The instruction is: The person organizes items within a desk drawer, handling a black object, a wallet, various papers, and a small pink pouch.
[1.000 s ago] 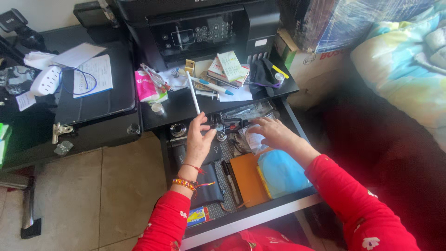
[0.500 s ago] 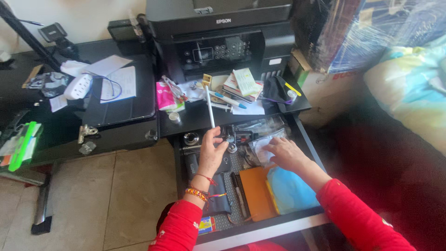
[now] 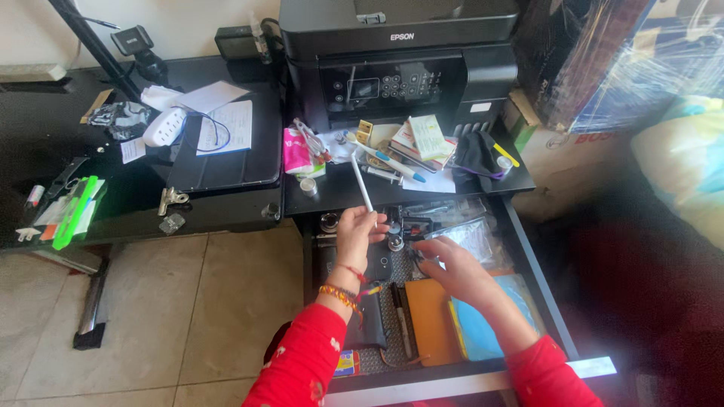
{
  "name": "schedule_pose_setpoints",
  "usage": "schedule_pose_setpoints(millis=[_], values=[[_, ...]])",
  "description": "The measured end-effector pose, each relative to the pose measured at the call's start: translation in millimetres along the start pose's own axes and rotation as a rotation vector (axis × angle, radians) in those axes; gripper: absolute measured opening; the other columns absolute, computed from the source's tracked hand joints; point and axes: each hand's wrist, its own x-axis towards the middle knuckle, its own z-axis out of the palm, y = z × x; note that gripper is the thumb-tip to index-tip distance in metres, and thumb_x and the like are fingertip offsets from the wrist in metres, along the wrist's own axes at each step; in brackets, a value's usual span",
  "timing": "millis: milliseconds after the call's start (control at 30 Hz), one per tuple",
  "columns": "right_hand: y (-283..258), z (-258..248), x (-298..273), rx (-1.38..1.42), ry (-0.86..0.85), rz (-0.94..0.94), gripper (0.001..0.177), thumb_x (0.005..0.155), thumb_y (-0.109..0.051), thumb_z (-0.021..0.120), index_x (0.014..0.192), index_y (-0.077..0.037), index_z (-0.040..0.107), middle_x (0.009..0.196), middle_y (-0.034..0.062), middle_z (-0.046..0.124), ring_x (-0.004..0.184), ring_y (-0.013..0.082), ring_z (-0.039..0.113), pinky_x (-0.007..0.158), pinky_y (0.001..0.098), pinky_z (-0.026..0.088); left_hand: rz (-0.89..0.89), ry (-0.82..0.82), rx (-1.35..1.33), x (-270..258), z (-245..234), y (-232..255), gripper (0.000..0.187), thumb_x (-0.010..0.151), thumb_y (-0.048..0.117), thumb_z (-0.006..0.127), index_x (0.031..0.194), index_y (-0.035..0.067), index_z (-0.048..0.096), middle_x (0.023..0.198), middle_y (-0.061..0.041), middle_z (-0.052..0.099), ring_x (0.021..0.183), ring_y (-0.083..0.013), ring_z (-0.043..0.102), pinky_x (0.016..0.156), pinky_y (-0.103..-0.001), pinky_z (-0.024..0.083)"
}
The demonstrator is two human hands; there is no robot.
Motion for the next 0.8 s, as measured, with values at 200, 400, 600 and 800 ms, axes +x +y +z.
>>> schedule_pose_setpoints(millis=[200,400,600,800], values=[[25,23,-2,0.283,0.037,-0.001,0.037,0.090,-0.013,0.067,0.126,-0.007,0.068,0.112,0.0093,0.073,0.098,0.0193,0.073,0.086,0.0347,0.057,-0.130,-0.083,-0.041,-16,-8,7,0.021,0.095,0.011,0.066,0.113,0.001,0.061,0.095,-0.014,0.076,0.073,-0.0189,0.072,0.063,-0.030,0.059],[31,19,-4,0.833,0.050,0.229,0.039,0.098,-0.023,0.058,0.133,-0.008,0.065,0.111,0.0038,0.076,0.089,0.0108,0.064,0.077,0.0289,0.050,-0.212,-0.310,0.244,-64,-1,7,0.021,0.089,0.006,0.067,0.109,0.000,0.062,0.090,-0.013,0.075,0.070,-0.0189,0.073,0.062,-0.030,0.060],[49,23,-4,0.951,0.071,0.310,0.037,0.099,-0.028,0.061,0.127,-0.003,0.068,0.103,0.0051,0.071,0.086,0.0114,0.062,0.076,0.0288,0.049,-0.066,-0.652,0.482,-82,24,3,0.016,0.092,0.009,0.068,0.101,-0.004,0.065,0.085,-0.014,0.075,0.073,-0.0209,0.074,0.065,-0.029,0.058],[70,17,1,1.156,0.393,0.351,0.029,0.104,-0.028,0.057,0.118,-0.004,0.065,0.096,0.0043,0.066,0.078,0.0097,0.058,0.072,0.0266,0.050,0.423,-0.630,0.946,-37,42,43,0.011,0.088,0.015,0.070,0.089,0.004,0.070,0.084,-0.014,0.073,0.077,-0.0269,0.072,0.072,-0.038,0.057]])
